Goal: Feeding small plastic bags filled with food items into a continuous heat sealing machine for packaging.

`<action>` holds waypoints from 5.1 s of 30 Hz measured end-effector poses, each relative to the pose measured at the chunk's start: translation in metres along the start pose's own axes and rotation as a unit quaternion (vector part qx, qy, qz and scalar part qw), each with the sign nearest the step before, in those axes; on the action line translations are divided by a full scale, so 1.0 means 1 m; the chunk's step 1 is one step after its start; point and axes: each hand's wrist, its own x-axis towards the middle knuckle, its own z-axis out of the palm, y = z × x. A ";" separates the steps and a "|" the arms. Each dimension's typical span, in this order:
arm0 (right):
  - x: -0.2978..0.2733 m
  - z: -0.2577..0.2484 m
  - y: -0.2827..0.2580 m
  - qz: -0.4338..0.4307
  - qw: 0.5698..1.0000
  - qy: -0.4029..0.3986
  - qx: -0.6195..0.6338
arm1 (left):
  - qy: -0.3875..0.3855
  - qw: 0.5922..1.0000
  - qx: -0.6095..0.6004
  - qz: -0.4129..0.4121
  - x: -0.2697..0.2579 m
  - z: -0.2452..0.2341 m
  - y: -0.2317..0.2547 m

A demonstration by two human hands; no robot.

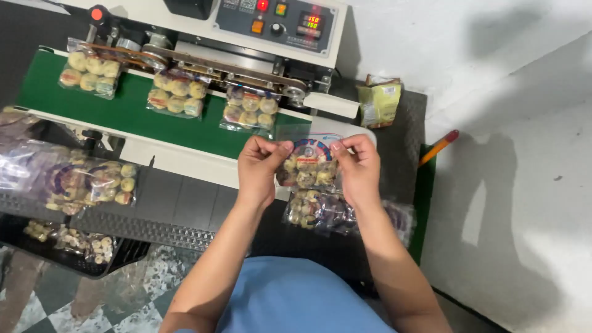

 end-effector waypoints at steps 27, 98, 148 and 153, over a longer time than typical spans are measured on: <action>0.084 -0.039 0.049 -0.169 0.958 0.116 -0.203 | -0.015 0.988 0.148 0.050 0.095 0.040 -0.070; 0.102 0.019 0.091 -0.388 0.712 0.240 -0.533 | -0.065 0.556 0.815 0.150 0.317 -0.696 0.274; 0.073 0.034 0.070 -0.340 0.835 0.074 -0.426 | -0.164 0.657 0.731 0.078 0.061 -0.263 -0.031; 0.043 0.049 0.058 -0.319 0.850 0.068 -0.414 | -0.148 0.617 0.772 0.050 0.083 -0.299 -0.018</action>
